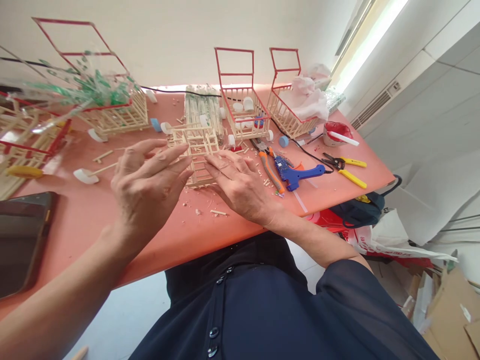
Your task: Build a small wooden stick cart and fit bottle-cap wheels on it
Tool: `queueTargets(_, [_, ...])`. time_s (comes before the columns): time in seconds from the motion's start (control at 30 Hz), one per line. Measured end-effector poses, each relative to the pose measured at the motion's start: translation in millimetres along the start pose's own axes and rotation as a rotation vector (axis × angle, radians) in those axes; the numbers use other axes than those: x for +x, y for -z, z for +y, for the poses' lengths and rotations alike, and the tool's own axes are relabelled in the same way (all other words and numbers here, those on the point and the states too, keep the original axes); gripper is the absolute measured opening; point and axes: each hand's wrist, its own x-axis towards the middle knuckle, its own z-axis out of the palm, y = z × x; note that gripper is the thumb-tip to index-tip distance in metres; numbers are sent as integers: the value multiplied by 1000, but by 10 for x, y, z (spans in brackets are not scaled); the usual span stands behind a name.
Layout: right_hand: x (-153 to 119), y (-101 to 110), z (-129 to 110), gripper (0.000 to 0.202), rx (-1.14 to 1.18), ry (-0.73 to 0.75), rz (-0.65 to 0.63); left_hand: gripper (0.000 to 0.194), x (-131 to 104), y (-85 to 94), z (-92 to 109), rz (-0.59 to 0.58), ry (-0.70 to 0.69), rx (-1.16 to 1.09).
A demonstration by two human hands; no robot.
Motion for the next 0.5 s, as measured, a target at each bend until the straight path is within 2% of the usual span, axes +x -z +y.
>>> queueTargets(0.1, [-2,3,7,45,13,6,-12,22,-11,4,11,-11,-32,43])
queueTargets(0.5, [-4,69,-53,45,-24,9,-7,31,-28,-7,8,-24,-7,-6])
